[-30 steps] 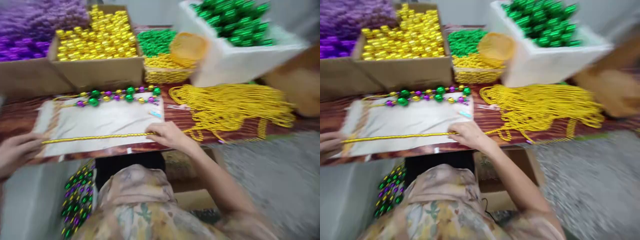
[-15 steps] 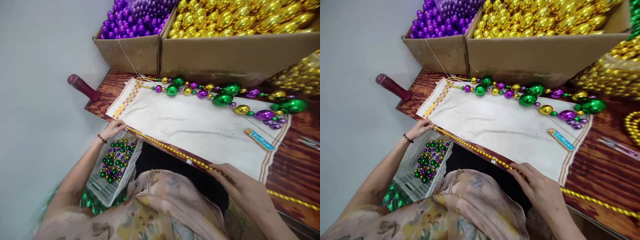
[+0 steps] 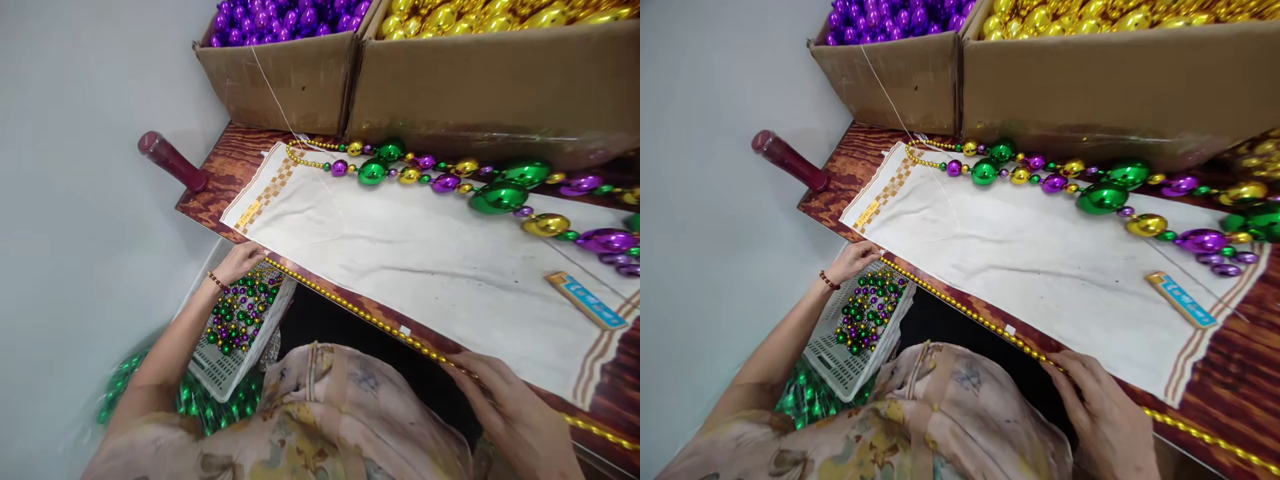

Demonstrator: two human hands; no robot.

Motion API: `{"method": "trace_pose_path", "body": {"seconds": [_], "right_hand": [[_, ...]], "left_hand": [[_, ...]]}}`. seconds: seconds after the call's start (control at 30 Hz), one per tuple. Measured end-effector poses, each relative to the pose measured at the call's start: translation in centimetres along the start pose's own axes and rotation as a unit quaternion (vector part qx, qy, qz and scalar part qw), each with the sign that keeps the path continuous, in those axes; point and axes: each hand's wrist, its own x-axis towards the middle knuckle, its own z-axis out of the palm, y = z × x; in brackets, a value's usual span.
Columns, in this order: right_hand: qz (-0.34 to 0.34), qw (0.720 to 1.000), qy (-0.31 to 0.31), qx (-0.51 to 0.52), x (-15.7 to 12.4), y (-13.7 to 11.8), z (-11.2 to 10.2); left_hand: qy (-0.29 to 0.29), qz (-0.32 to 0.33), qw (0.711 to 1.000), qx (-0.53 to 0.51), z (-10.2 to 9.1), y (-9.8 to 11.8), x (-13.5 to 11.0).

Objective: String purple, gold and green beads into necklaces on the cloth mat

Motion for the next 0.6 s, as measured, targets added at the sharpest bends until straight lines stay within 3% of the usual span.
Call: {"method": "trace_pose_path", "body": {"seconds": [0.13,0.3,0.6], "right_hand": [[0.05,0.999,0.001,-0.014,0.5,-1.7,-0.6],[0.074,0.995,-0.045,-0.04,1.3,-2.9,-0.9],[0.046,0.982,-0.032,-0.18,2.6,-5.2,-1.7]], "left_hand": [[-0.008,0.015,1.0,-0.02,0.1,0.0,-0.4],[-0.003,-0.018,1.0,0.017,0.2,-1.1,-0.6],[-0.011,-0.038,0.999,0.033,0.1,-1.5,-0.6]]}}
